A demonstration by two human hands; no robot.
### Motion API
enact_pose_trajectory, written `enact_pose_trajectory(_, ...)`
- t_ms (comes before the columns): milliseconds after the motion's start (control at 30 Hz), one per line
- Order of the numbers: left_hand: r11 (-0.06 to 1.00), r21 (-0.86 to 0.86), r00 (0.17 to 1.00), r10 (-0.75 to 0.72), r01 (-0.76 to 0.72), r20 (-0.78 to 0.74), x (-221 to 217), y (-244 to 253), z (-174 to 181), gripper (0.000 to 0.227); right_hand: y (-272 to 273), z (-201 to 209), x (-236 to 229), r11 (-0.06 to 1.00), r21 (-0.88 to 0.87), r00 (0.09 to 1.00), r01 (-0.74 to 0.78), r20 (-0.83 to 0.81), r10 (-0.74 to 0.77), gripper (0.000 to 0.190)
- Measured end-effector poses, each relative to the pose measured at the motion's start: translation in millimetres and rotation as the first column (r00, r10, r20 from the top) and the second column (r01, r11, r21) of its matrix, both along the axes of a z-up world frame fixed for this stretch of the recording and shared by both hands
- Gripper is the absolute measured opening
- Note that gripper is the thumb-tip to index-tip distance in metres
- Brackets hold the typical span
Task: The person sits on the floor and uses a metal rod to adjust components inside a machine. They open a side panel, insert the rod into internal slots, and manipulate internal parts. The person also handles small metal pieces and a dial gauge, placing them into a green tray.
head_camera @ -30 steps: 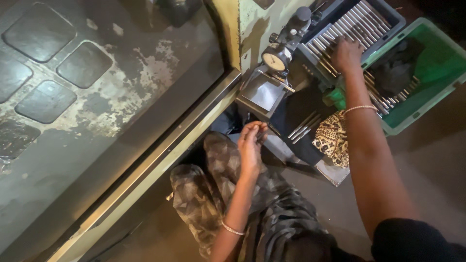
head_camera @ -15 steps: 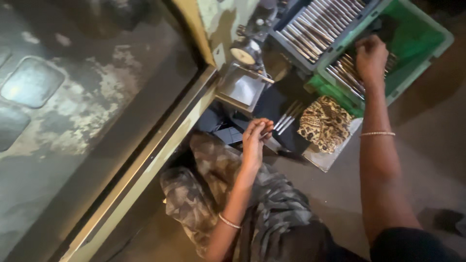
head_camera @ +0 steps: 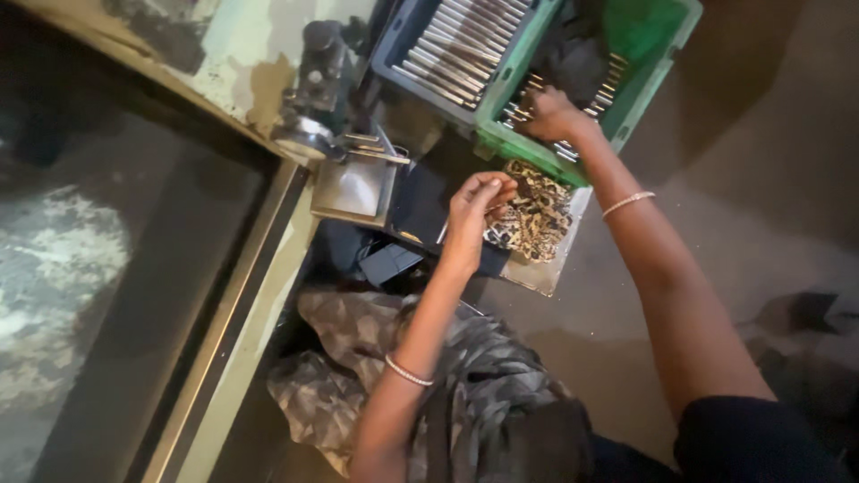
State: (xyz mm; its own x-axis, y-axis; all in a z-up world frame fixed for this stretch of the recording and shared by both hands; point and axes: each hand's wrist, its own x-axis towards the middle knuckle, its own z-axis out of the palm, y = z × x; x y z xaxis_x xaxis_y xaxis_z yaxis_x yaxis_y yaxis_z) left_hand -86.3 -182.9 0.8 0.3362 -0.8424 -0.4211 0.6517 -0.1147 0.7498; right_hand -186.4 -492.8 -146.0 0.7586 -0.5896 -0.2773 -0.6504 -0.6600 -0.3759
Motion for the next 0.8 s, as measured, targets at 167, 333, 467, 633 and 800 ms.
enact_pose_trajectory(167, 1.000, 0.013, 0.999, 0.002, -0.002, -0.046, -7.3, -5.3, -7.7, 0.016, -9.2, 16.9, 11.5, 0.991, 0.130, 0.982, -0.008, -0.186, 0.032, 0.081)
enact_pose_trajectory(333, 1.000, 0.017, 0.997, -0.008, 0.009, -0.079, -16.7, -9.6, -25.8, 0.016, -8.6, 20.9, 26.4, 0.983, 0.177, 0.974, 0.036, -0.226, 0.005, 0.092)
enact_pose_trajectory(467, 1.000, 0.013, 0.997, -0.018, 0.019, -0.075, -22.6, -9.7, -31.9, 0.015, -1.6, 10.0, 36.3, 0.995, 0.078, 0.973, 0.060, -0.228, -0.040, 0.089)
enact_pose_trajectory(633, 1.000, -0.021, 0.991, -0.010, 0.008, -0.133, -28.9, -10.2, -32.1, 0.015, -7.5, -6.4, 50.2, 0.978, 0.129, 0.945, 0.166, -0.303, -0.121, 0.091)
enact_pose_trajectory(800, 1.000, 0.016, 0.995, 0.001, 0.001, -0.103, -23.8, -1.4, -25.5, 0.017, -8.7, -15.2, 62.3, 0.969, 0.062, 0.925, 0.237, -0.321, -0.206, 0.082)
